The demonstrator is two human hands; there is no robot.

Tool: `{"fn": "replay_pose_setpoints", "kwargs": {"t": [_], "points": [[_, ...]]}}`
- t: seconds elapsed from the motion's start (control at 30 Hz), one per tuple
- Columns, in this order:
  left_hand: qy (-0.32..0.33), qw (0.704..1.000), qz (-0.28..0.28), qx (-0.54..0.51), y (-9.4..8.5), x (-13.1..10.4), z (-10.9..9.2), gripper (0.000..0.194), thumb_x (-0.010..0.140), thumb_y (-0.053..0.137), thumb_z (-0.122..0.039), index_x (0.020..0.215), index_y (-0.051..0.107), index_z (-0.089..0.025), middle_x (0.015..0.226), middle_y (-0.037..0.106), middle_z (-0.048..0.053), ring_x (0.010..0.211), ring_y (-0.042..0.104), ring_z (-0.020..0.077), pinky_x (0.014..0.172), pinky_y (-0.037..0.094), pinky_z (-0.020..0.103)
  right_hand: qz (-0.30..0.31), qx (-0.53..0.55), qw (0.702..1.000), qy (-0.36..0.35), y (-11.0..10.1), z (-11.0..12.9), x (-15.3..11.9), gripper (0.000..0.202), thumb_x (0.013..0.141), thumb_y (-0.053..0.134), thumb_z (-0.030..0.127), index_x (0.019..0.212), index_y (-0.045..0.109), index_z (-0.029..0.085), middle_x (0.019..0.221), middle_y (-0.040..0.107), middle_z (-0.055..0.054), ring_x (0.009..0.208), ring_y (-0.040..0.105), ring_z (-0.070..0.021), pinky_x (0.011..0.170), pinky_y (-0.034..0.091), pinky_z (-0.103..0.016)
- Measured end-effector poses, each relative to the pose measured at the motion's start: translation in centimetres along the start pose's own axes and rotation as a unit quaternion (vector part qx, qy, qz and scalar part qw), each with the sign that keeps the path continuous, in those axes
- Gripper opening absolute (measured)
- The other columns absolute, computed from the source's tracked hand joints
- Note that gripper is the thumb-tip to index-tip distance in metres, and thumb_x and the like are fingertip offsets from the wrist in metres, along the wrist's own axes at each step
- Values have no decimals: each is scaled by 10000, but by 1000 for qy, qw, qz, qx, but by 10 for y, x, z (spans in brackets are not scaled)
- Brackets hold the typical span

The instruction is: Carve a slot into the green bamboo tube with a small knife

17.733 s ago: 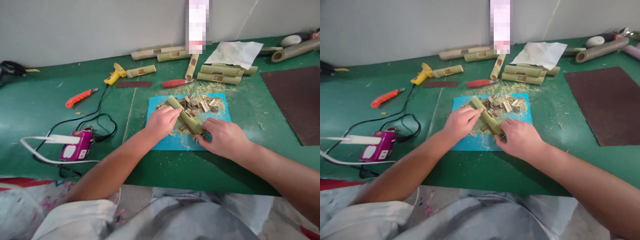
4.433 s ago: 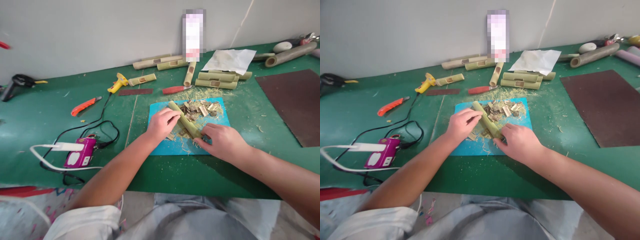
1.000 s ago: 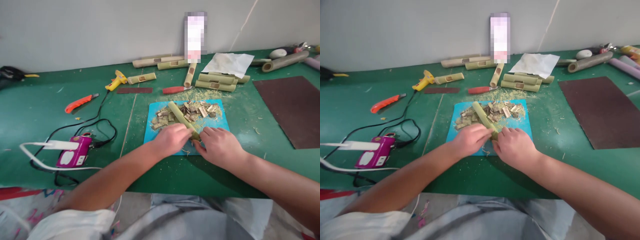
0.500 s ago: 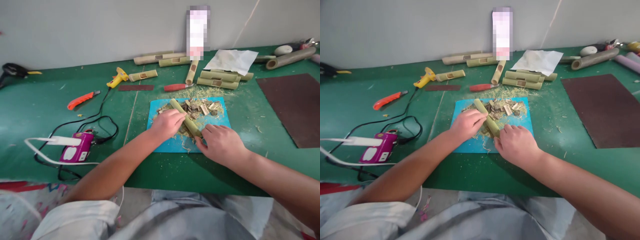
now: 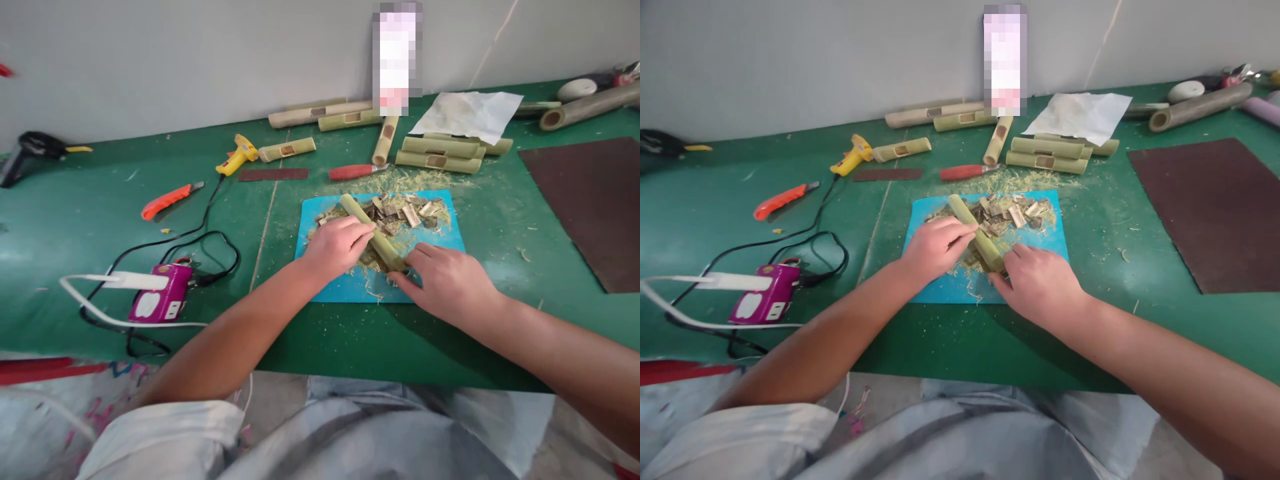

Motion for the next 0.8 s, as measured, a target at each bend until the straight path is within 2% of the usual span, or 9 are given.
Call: {"fn": "replay_pose_setpoints", "kwargs": {"t": [0.17,0.33,0.47,0.5,0.63,0.73,0.8], "points": [[71,993,78,-44,4,-9,-25,289,1019,445,-256,1090,688,-117,824,694,81,759,674,160,677,541,250,22,12,1000,5,1,0,0,304,926,520,387,789,664,157,762,643,-69,644,555,-165,549,253,-308],[35,999,8,18,-1,-6,-11,265,1007,475,-240,1060,695,-102,830,702,90,745,663,156,695,541,268,16,13,1000,10,1,1,1,358,923,533,449,746,647,159,747,637,-61,629,548,-158,544,255,-305],[64,996,57,-32,-1,-8,-12,288,1012,448,-230,1099,688,-96,830,701,86,741,659,146,673,538,249,15,25,1000,6,1,0,1,318,910,558,419,742,646,164,738,632,-53,626,545,-150,546,265,-299],[61,996,56,-36,-1,-8,-11,285,1012,448,-227,1092,691,-102,824,700,80,733,656,141,671,537,246,14,27,1000,7,1,-1,1,318,912,554,418,740,644,166,739,633,-51,625,543,-147,547,266,-298],[16,1000,-5,15,-3,-6,-5,278,1007,465,-242,1020,709,-111,796,694,81,714,650,148,690,544,273,14,31,999,14,1,-3,2,355,917,529,458,735,634,172,753,640,-51,635,548,-148,550,270,-300],[54,998,33,5,1,-6,-7,282,1011,456,-248,1091,692,-116,807,693,82,744,662,154,695,549,267,34,34,999,11,0,-3,2,317,907,541,429,747,640,173,756,644,-50,651,561,-153,558,284,-299],[56,998,30,11,2,-5,-8,274,1007,461,-236,1084,693,-112,805,694,82,742,664,152,683,548,260,34,33,999,10,0,-3,3,310,909,537,423,754,643,176,756,646,-49,653,562,-154,561,288,-300]]}}
Point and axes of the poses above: each hand's wrist, its own x-axis towards the middle knuckle, its own y-axis out of the palm, z = x × y, the point moved 2 cm from there along x, towards the middle knuckle
